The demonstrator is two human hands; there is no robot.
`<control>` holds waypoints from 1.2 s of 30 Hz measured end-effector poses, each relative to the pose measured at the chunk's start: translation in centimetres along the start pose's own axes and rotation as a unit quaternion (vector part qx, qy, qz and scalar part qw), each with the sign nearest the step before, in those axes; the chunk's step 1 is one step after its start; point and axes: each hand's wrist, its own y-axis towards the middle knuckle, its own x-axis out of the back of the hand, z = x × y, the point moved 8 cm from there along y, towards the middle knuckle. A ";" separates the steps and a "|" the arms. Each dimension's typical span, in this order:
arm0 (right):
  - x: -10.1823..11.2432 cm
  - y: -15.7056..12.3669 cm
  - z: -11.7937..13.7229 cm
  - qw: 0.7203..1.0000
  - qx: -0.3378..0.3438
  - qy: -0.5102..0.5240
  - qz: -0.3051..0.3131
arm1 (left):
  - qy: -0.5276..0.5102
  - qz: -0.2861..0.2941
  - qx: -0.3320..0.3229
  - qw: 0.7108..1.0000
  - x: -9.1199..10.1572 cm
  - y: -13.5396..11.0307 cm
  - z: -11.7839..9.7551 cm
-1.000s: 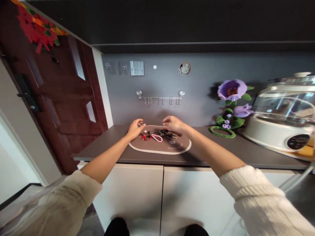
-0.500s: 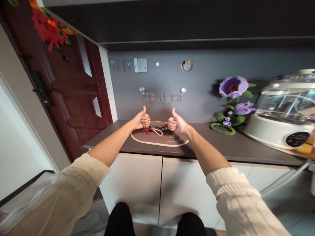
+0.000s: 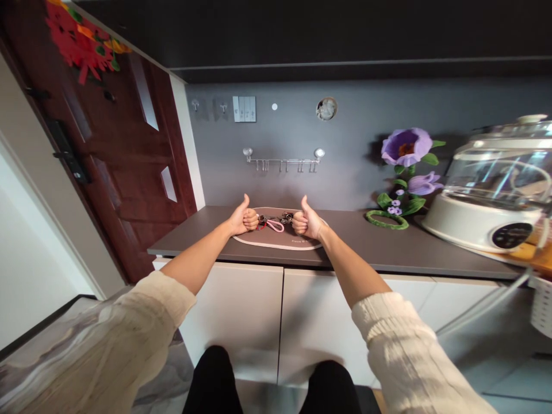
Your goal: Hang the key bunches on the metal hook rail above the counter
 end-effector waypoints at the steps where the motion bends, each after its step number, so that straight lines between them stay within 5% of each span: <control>1: -0.1 0.1 0.2 1.000 0.003 0.002 -0.002 | 0.004 -0.007 -0.004 1.000 0.1 0.1 -0.2; 8: -0.3 1.4 2.0 0.995 0.082 -0.021 -0.056 | 0.093 -0.145 -0.099 0.980 1.8 1.0 -2.7; 12: -0.5 2.4 3.1 0.984 0.143 -0.043 -0.100 | 0.227 -0.278 -0.183 0.915 3.2 0.7 -4.7; 15: -0.6 3.1 3.6 0.973 0.178 -0.061 -0.134 | 0.307 -0.316 -0.214 0.872 3.3 0.8 -5.0; 22: 0.7 4.9 3.0 0.926 0.238 -0.176 -0.234 | 0.469 -0.276 -0.234 0.806 2.9 2.0 -3.3; 26: 1.1 4.6 3.0 0.854 0.254 -0.349 -0.289 | 0.569 -0.218 -0.220 0.762 2.2 2.3 -2.9; 30: 0.4 4.1 3.3 0.780 0.249 -0.484 -0.311 | 0.617 -0.177 -0.183 0.745 2.1 2.5 -2.4; 36: 0.4 4.2 2.9 0.739 0.228 -0.543 -0.328 | 0.636 -0.147 -0.155 0.742 2.1 2.4 -1.7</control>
